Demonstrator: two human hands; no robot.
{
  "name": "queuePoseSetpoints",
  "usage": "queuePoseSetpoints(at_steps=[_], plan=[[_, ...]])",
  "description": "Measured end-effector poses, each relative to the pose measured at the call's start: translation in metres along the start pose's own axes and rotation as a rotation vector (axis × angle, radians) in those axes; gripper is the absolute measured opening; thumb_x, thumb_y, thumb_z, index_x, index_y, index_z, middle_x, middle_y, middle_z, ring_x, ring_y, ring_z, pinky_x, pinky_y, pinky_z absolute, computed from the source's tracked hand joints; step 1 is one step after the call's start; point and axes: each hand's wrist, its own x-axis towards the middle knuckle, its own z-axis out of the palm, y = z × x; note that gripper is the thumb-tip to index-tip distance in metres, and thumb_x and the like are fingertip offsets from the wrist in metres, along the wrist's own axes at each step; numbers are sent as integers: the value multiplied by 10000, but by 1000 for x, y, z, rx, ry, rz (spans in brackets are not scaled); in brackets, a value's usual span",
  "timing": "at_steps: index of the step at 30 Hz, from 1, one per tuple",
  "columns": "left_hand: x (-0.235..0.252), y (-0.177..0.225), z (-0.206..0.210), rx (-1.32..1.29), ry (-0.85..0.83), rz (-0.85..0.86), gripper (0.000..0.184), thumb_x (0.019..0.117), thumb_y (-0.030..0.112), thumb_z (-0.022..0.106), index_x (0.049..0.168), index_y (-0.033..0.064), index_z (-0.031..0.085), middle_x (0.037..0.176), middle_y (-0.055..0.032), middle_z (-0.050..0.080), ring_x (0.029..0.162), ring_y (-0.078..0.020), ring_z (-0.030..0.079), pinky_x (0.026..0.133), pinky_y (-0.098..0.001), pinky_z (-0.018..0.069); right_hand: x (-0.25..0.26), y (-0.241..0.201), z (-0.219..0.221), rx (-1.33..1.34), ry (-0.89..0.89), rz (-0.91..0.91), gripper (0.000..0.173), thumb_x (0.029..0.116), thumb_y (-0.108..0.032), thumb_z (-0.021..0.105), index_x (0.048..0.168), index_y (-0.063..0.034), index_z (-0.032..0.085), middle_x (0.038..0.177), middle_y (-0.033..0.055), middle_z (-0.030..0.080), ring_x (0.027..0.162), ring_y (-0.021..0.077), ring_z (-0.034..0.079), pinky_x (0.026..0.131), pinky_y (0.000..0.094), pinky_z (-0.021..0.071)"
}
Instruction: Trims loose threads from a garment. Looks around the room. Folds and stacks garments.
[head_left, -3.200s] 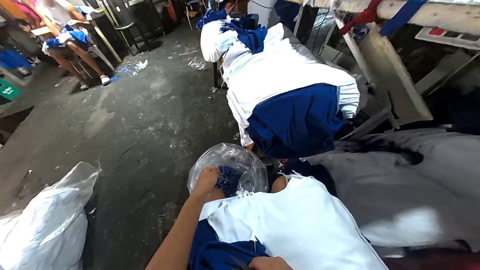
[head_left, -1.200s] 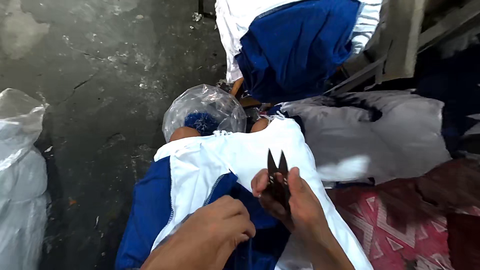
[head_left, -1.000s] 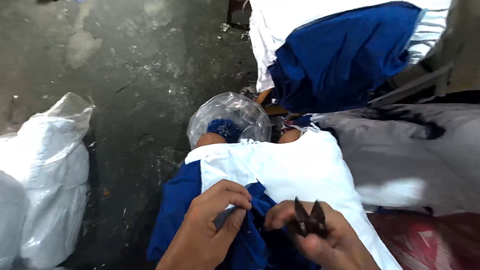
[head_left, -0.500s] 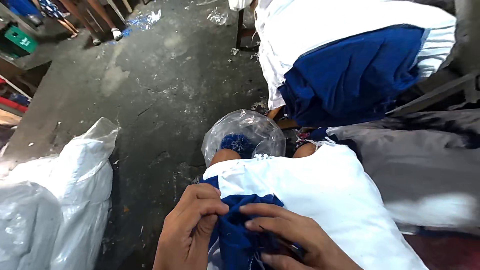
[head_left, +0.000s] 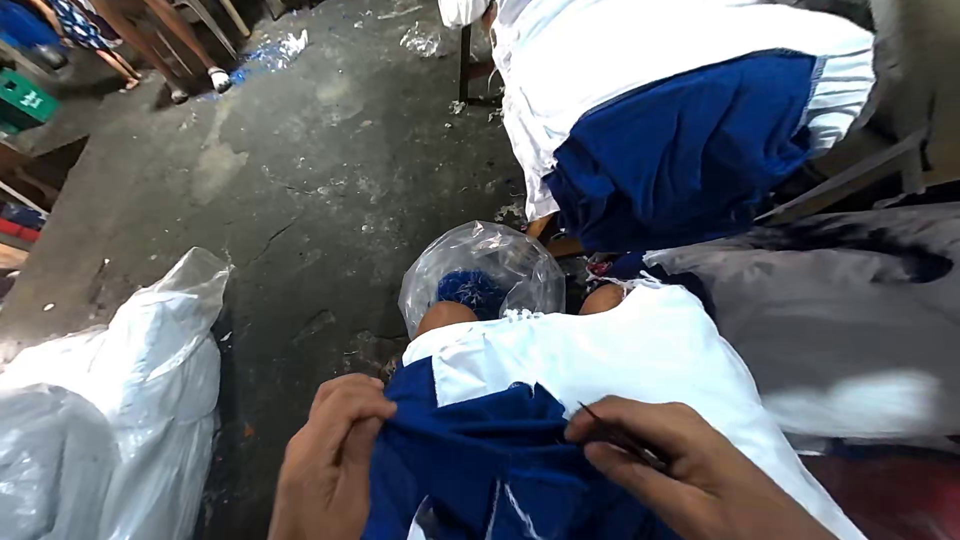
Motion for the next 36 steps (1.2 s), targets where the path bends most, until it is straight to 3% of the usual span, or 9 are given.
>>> queuePoseSetpoints(at_steps=[3, 5, 8, 14, 19, 23, 28, 33, 36], plan=[[-13, -25, 23, 224, -129, -188, 241, 1013, 142, 513, 1046, 45, 731, 1009, -101, 714, 1026, -285, 670, 900, -571, 505, 8, 25, 33, -179, 77, 146, 186, 996, -225, 579, 1047, -111, 717, 819, -21, 681, 670, -4, 589, 603, 163, 496], [-19, -37, 32, 270, -199, -233, 259, 991, 102, 495, 1076, 40, 732, 1041, -117, 713, 1028, -322, 676, 887, -629, 485, 10, 41, 51, -229, 78, 201, 197, 979, -197, 597, 1070, -80, 726, 894, 37, 734, 757, 73, 677, 689, 245, 565], [-21, -23, 32, 393, -137, -167, 348, 923, 35, 455, 1135, 35, 731, 1170, -165, 704, 1104, -383, 668, 892, -671, 476, 9, 41, 54, -176, 98, 235, 184, 978, -208, 606, 1062, -97, 725, 878, 5, 722, 738, 27, 649, 675, 190, 534], [-11, 43, 53, 162, -274, -33, 419, 963, 340, 683, 1216, 8, 709, 1175, -207, 666, 1100, -340, 643, 936, -482, 538, 15, 36, 56, -41, 93, 373, 176, 990, -254, 609, 1051, -131, 720, 831, -73, 674, 705, -44, 585, 648, 133, 479], [-21, -19, 81, -45, -130, -140, 175, 981, 173, 641, 922, 67, 766, 917, -16, 735, 812, -64, 697, 741, -235, 602, 16, 38, 51, -41, 89, 541, 166, 968, -290, 635, 1013, -157, 723, 807, -80, 650, 708, -19, 581, 654, 183, 476], [-21, -20, 56, -352, -172, -403, 140, 1001, 125, 621, 997, 30, 724, 1017, -39, 742, 841, -120, 742, 760, -282, 653, 12, 39, 51, -27, 153, 492, 168, 951, -296, 661, 1026, -156, 717, 799, -87, 651, 673, -21, 576, 614, 173, 476], [-27, -20, 25, -536, -385, -365, 444, 1013, 261, 631, 1351, -18, 562, 1313, -88, 652, 1142, -169, 682, 972, -338, 596, 7, 22, 58, -152, 241, 92, 347, 1029, -420, 564, 1101, -102, 682, 894, -15, 630, 614, -37, 456, 532, 119, 391], [-25, -11, 23, -449, -430, -272, 602, 974, 467, 650, 1343, -4, 591, 1318, -116, 623, 1162, -150, 657, 956, -333, 596, 9, 7, 62, 64, -16, -42, 503, 1107, -444, 363, 1053, -35, 650, 937, 68, 647, 749, 51, 573, 661, 195, 488], [-25, -5, 40, -193, -443, -263, 729, 945, 591, 607, 1380, 6, 589, 1299, -134, 622, 1078, -119, 650, 884, -276, 575, 7, 16, 71, 6, -65, 98, 538, 1126, -403, 291, 954, -40, 648, 787, 50, 577, 705, 90, 556, 657, 241, 478]])
